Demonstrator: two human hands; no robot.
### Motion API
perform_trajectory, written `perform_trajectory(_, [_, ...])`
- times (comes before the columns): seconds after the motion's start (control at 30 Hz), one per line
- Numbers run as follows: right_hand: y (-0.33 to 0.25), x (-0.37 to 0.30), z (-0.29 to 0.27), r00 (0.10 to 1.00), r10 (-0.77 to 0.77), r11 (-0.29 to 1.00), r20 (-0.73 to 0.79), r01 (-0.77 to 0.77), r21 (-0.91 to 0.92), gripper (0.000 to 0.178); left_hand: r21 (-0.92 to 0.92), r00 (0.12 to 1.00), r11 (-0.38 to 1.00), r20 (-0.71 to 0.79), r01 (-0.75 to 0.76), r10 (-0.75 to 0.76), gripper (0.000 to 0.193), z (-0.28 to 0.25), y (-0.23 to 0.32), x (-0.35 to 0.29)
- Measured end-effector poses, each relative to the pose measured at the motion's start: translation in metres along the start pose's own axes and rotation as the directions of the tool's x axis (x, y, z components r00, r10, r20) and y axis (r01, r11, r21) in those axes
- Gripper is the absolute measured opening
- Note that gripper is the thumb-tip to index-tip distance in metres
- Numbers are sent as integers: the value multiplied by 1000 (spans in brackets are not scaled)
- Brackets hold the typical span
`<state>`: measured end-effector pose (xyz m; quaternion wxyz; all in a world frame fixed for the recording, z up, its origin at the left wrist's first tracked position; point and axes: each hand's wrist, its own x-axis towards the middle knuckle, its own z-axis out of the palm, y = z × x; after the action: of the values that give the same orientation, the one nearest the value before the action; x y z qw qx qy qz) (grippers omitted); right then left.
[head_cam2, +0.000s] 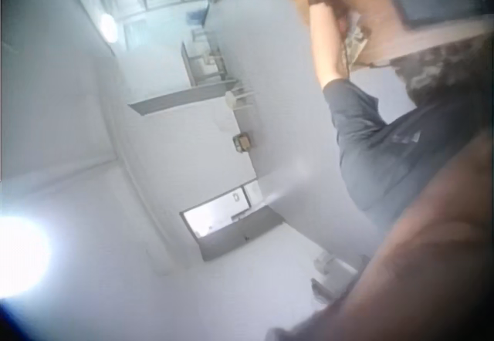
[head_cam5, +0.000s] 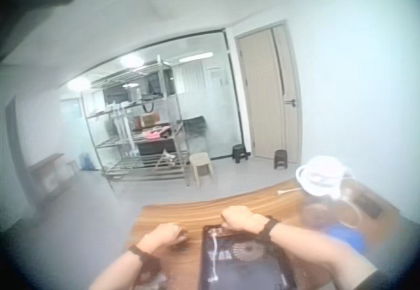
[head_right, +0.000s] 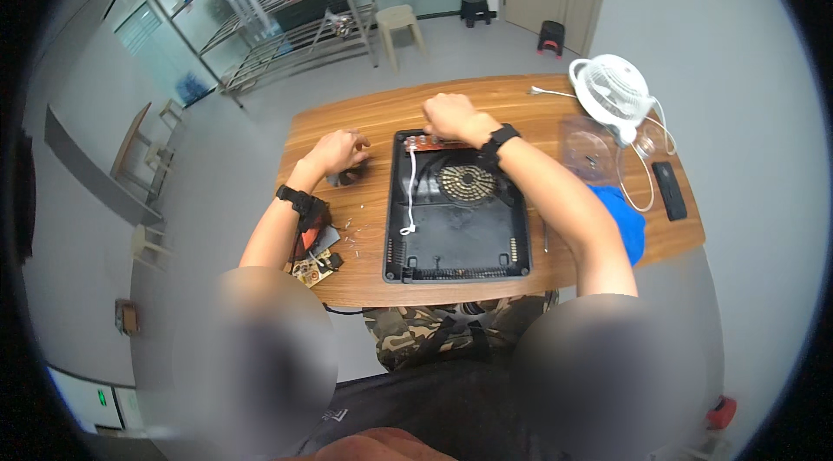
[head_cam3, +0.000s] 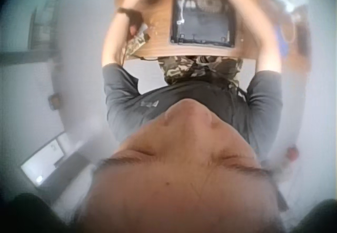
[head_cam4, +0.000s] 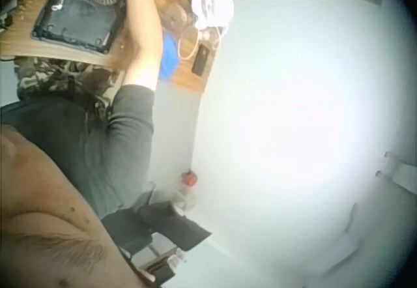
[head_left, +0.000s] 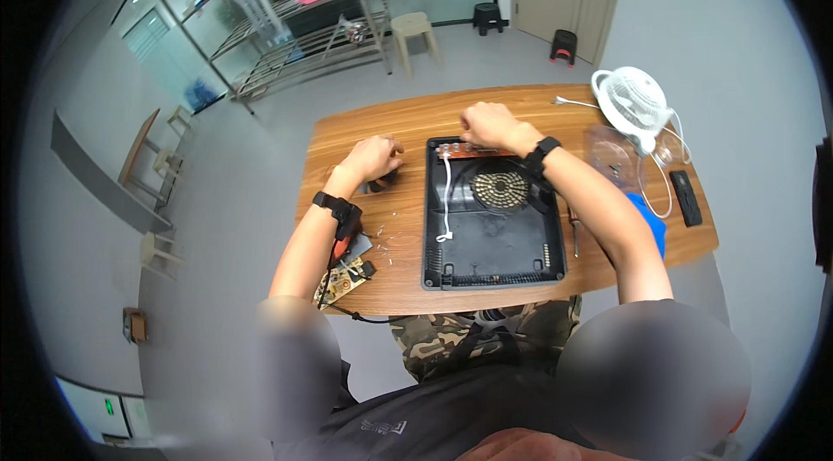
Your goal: The person disassembles a small electronic device on a wooden table, using a screwdriver to remove screws and separate components. They remove a fan, circuit board, and casing parts, then wipe the interior with a blue cloth.
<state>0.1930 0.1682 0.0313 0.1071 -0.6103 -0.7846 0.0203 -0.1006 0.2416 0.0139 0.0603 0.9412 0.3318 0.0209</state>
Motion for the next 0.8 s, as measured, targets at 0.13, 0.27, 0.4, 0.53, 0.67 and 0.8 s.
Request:
perform_trajectory(0.13, [60, -84, -22, 983, 184, 983, -8, -184, -19, 28, 5, 983, 984, -29, -179, 180, 28, 8, 56, 27])
perform_trajectory(0.27, [100, -154, -12, 914, 400, 912, -62, -404, -75, 36, 1, 969, 970, -31, -245, 245, 29, 14, 102, 68])
perform_trajectory(0.4, [102, -197, 5, 852, 523, 849, 24, -518, -106, 42, 24, 970, 971, -59, -237, 238, 35, 21, 143, 96])
perform_trajectory(0.53, [92, -213, 19, 789, 599, 801, 136, -589, -109, 44, 74, 980, 978, -22, -197, 199, 43, 36, 163, 114])
perform_trajectory(0.67, [88, -215, 20, 768, 594, 801, 241, -593, -85, 41, 76, 979, 976, 24, -203, 202, 47, 48, 159, 120])
perform_trajectory(0.8, [99, -215, 29, 768, 598, 791, 229, -612, -13, 43, 55, 986, 984, 6, -167, 167, 38, 47, 162, 126])
